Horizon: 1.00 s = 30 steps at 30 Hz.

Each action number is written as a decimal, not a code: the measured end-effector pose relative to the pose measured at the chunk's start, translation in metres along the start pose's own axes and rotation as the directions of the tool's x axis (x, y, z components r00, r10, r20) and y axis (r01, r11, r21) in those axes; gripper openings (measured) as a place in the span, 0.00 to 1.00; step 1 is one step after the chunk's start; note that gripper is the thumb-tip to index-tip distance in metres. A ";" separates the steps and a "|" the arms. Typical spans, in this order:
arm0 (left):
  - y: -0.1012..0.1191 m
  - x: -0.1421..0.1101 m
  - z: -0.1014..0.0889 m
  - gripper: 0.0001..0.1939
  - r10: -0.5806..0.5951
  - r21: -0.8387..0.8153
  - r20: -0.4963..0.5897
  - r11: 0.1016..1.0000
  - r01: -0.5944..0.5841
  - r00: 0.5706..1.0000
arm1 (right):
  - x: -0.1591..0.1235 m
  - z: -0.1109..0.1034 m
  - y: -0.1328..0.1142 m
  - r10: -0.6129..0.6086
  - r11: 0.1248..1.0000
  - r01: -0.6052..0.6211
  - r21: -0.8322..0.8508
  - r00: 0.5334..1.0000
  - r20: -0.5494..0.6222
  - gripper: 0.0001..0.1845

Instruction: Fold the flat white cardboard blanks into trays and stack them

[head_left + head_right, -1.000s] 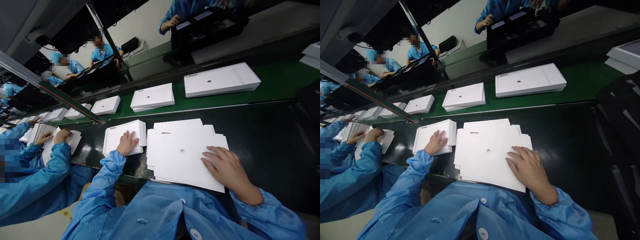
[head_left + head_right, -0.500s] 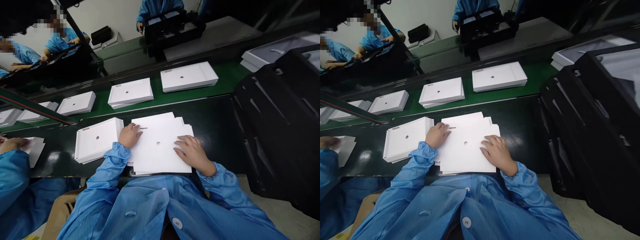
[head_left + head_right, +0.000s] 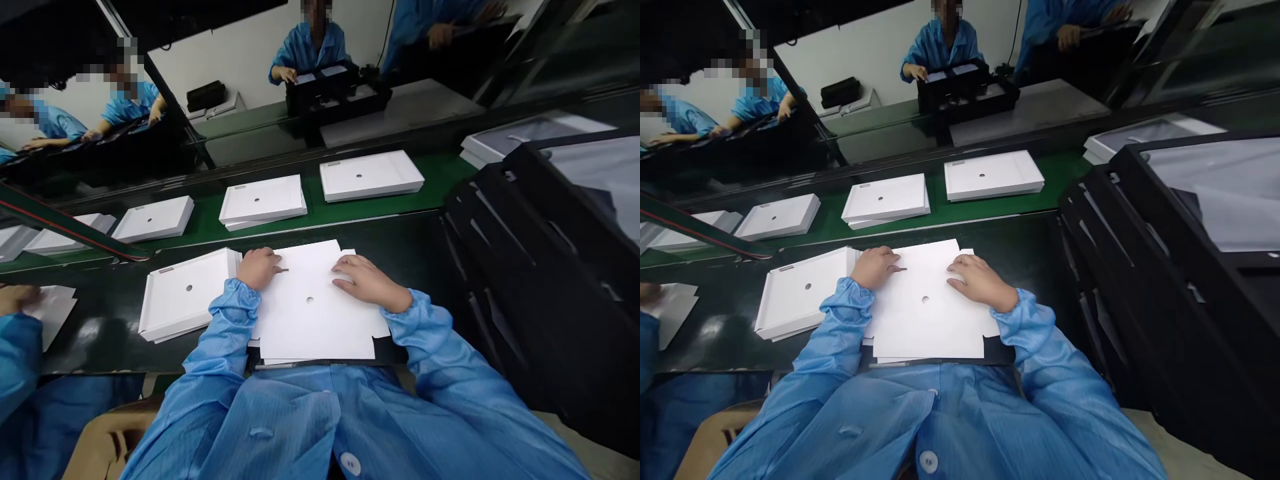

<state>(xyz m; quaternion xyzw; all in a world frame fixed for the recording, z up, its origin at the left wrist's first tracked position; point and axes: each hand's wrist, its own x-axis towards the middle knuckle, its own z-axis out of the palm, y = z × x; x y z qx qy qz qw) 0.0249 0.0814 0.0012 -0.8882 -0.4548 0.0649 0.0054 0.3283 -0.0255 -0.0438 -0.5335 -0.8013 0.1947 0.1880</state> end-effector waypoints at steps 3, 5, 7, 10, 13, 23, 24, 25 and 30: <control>0.001 -0.002 0.003 0.14 -0.013 -0.014 -0.062 1.000 0.012 0.998 | 0.017 -0.006 -0.005 0.040 0.995 -0.039 -0.090 0.999 0.007 0.24; 0.002 -0.004 0.004 0.13 -0.012 -0.032 -0.107 0.999 0.008 0.994 | 0.025 -0.008 -0.011 0.070 0.983 -0.068 -0.170 0.998 0.005 0.27; 0.003 -0.007 0.004 0.13 -0.012 -0.054 -0.163 0.999 0.004 0.987 | 0.032 -0.009 -0.017 0.084 0.966 -0.080 -0.244 0.996 0.006 0.30; 0.004 -0.014 0.002 0.12 -0.026 -0.094 -0.199 0.996 0.007 0.980 | 0.041 -0.007 -0.023 0.062 0.950 -0.050 -0.307 0.998 0.028 0.33; 0.006 -0.024 -0.003 0.11 -0.046 -0.117 -0.133 0.993 0.031 0.990 | 0.045 -0.004 -0.027 0.036 0.941 -0.022 -0.338 0.999 0.033 0.27; 0.022 -0.041 -0.004 0.22 0.095 -0.100 -0.009 0.990 -0.095 0.995 | 0.034 0.007 -0.030 0.005 0.917 0.006 -0.399 1.000 0.027 0.06; 0.024 -0.041 -0.003 0.20 0.094 -0.096 -0.016 0.991 -0.095 0.995 | 0.032 0.006 -0.030 0.004 0.920 0.007 -0.391 1.000 0.029 0.06; 0.026 -0.042 -0.002 0.18 0.094 -0.091 -0.021 0.991 -0.096 0.995 | 0.030 0.005 -0.031 0.001 0.923 0.012 -0.385 0.999 0.033 0.06; 0.038 -0.055 0.003 0.17 0.162 -0.101 0.021 0.982 -0.160 0.987 | 0.005 -0.004 -0.037 -0.045 0.942 0.078 -0.327 0.993 0.106 0.11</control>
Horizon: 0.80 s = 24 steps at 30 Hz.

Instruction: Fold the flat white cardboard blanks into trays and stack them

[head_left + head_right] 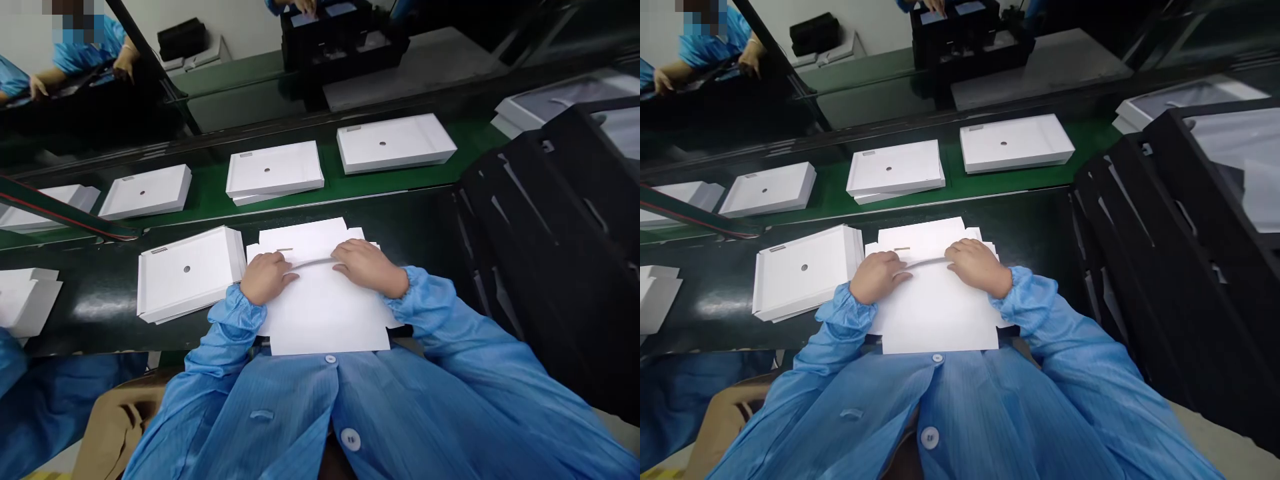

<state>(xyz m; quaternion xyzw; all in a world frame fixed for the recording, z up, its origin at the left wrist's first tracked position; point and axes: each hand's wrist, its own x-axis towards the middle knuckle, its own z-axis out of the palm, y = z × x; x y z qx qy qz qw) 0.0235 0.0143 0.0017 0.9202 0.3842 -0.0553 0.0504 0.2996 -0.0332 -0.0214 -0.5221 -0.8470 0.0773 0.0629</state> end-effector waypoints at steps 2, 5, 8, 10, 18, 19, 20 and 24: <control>0.007 -0.008 0.002 0.22 0.029 0.005 0.051 1.000 -0.029 0.998 | -0.015 0.000 -0.005 -0.030 0.999 0.028 0.041 0.999 0.034 0.17; 0.016 -0.016 0.002 0.25 0.008 0.045 0.109 0.999 -0.013 0.994 | -0.036 0.005 -0.014 -0.034 0.999 0.031 0.042 0.996 0.083 0.23; 0.020 -0.016 -0.001 0.25 -0.010 0.069 0.161 0.998 -0.001 0.987 | -0.046 0.010 -0.018 -0.025 1.000 0.023 0.019 0.995 0.098 0.29; 0.021 -0.010 -0.004 0.26 -0.040 0.080 0.197 0.997 0.025 0.980 | -0.046 0.010 -0.018 -0.031 0.999 0.030 0.012 0.994 0.108 0.30; 0.027 0.017 0.004 0.39 -0.012 0.121 0.215 0.993 -0.015 0.977 | -0.009 0.007 -0.021 -0.031 0.998 0.034 -0.049 0.997 0.065 0.42; 0.028 0.018 0.006 0.39 -0.011 0.122 0.214 0.992 -0.016 0.977 | -0.005 0.009 -0.023 -0.031 0.997 0.035 -0.069 0.998 0.052 0.42; 0.028 0.019 0.009 0.39 -0.015 0.123 0.211 0.992 -0.011 0.977 | -0.002 0.011 -0.024 -0.031 0.996 0.034 -0.085 0.999 0.042 0.42; 0.031 0.019 0.012 0.40 -0.019 0.142 0.230 0.990 -0.014 0.973 | -0.003 0.019 -0.023 -0.043 0.992 0.046 -0.114 0.999 0.027 0.43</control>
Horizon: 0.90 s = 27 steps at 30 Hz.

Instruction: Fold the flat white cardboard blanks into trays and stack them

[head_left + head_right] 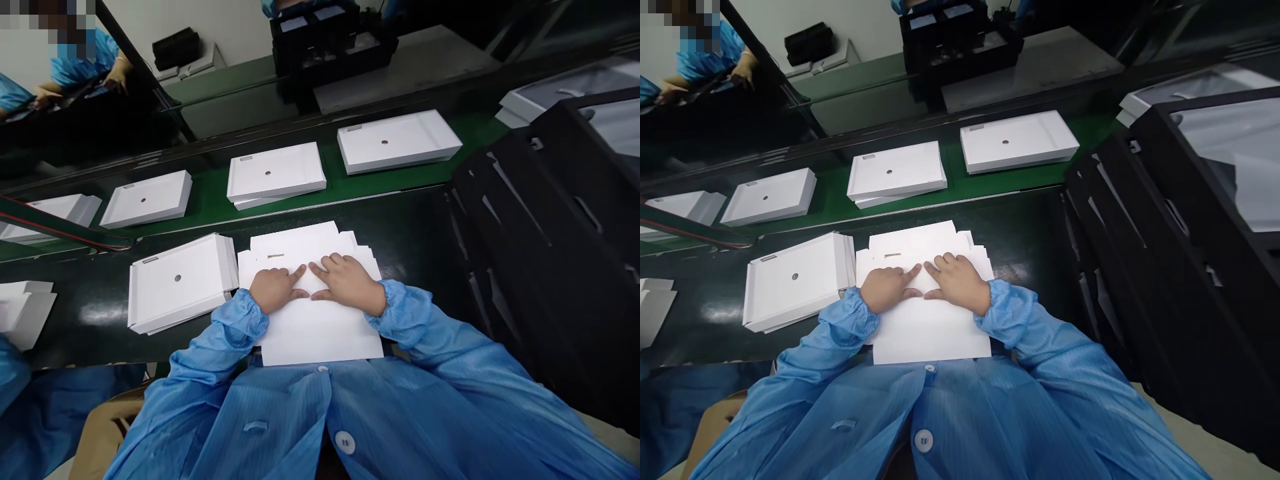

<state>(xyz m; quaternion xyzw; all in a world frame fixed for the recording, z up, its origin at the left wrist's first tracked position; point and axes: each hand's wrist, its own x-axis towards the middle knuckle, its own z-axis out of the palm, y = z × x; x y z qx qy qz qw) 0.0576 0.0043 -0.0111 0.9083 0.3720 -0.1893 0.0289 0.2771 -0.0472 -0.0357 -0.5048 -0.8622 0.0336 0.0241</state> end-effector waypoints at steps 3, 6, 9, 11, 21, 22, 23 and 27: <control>-0.001 0.000 0.000 0.40 0.014 0.000 0.021 1.000 -0.014 1.000 | -0.008 0.002 0.006 -0.032 0.999 0.032 0.003 0.999 -0.001 0.42; -0.004 -0.002 0.002 0.39 0.044 -0.004 0.025 0.999 -0.044 0.999 | -0.017 0.003 0.010 -0.029 0.999 0.029 0.032 0.999 -0.015 0.40; -0.008 -0.006 0.007 0.37 0.066 -0.003 0.002 0.998 -0.066 0.998 | -0.025 0.004 0.011 0.007 0.999 -0.005 0.054 0.999 -0.044 0.36; -0.009 -0.009 0.010 0.36 0.073 0.005 -0.014 0.997 -0.073 0.997 | -0.033 0.005 0.012 0.046 0.997 -0.043 0.057 0.998 -0.052 0.32; 0.004 -0.010 0.010 0.33 0.016 -0.026 -0.072 0.999 -0.018 0.997 | -0.050 0.001 -0.005 0.207 0.978 -0.207 0.002 0.978 -0.024 0.32; 0.006 -0.008 0.009 0.32 0.015 -0.038 -0.092 0.999 -0.018 0.996 | -0.046 -0.001 -0.007 0.215 0.976 -0.216 -0.006 0.976 -0.010 0.33; 0.008 -0.005 0.008 0.31 0.021 -0.044 -0.113 0.999 -0.026 0.993 | -0.042 -0.002 -0.008 0.225 0.974 -0.224 -0.014 0.974 0.005 0.33; 0.009 0.001 0.007 0.27 0.075 -0.053 -0.174 0.995 -0.085 0.982 | -0.028 -0.003 -0.005 0.227 0.974 -0.227 -0.005 0.974 -0.005 0.30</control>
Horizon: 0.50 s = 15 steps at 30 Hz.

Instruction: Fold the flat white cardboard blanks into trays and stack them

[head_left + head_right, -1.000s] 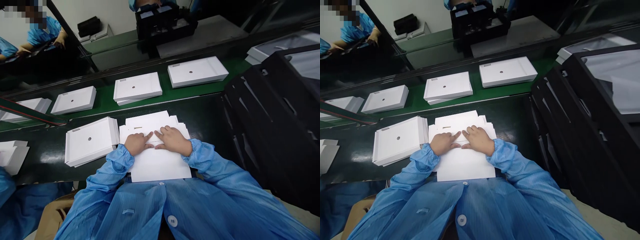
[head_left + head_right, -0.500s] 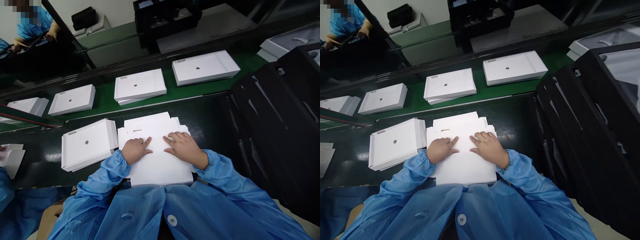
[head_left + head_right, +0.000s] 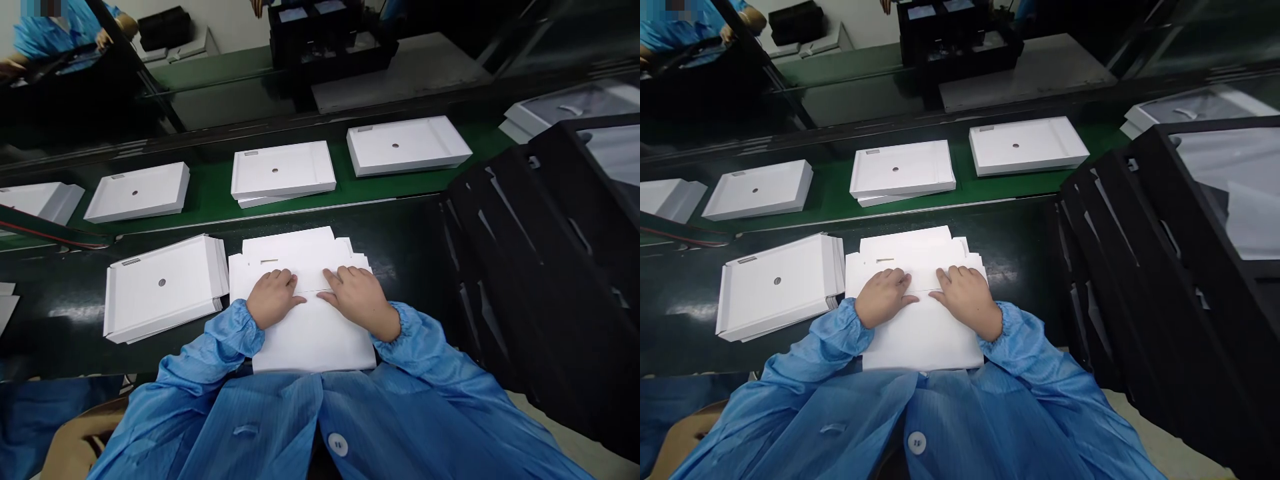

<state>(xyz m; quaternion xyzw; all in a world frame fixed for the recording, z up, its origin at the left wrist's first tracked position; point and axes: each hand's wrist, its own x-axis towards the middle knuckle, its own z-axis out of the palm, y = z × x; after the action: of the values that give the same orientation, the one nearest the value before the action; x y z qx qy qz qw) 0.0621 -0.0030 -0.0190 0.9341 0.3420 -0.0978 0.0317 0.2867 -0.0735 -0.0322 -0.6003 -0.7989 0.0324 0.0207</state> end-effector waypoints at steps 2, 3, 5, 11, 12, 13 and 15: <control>-0.002 -0.001 0.002 0.25 0.010 -0.035 -0.032 0.999 -0.011 0.999 | 0.003 0.003 0.002 -0.033 0.999 0.035 0.038 0.999 -0.042 0.28; -0.004 -0.002 0.003 0.25 0.011 -0.057 -0.051 0.998 -0.014 0.999 | 0.004 0.006 0.003 -0.050 0.997 0.054 0.061 0.997 -0.063 0.28; -0.007 -0.004 0.005 0.25 0.019 -0.097 -0.085 0.995 -0.027 0.996 | 0.004 0.010 0.006 -0.071 0.991 0.080 0.105 0.993 -0.092 0.28; -0.010 -0.003 0.008 0.18 0.039 -0.120 -0.115 0.991 -0.053 0.993 | 0.007 0.013 0.012 -0.090 0.980 0.104 0.168 0.992 -0.094 0.20; -0.009 -0.002 0.008 0.17 0.042 -0.123 -0.125 0.991 -0.057 0.991 | 0.008 0.012 0.012 -0.096 0.980 0.110 0.166 0.991 -0.090 0.20; -0.009 -0.001 0.009 0.16 0.047 -0.125 -0.137 0.990 -0.064 0.989 | 0.008 0.012 0.012 -0.103 0.980 0.116 0.162 0.991 -0.086 0.20; -0.007 -0.001 0.012 0.15 0.059 -0.124 -0.162 0.989 -0.080 0.985 | 0.010 0.010 0.011 -0.111 0.981 0.122 0.152 0.991 -0.079 0.19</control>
<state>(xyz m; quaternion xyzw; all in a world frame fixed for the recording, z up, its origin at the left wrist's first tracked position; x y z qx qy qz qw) 0.0550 0.0005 -0.0302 0.9462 0.3163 0.0002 0.0686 0.2942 -0.0615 -0.0435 -0.5498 -0.8264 0.0726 0.0973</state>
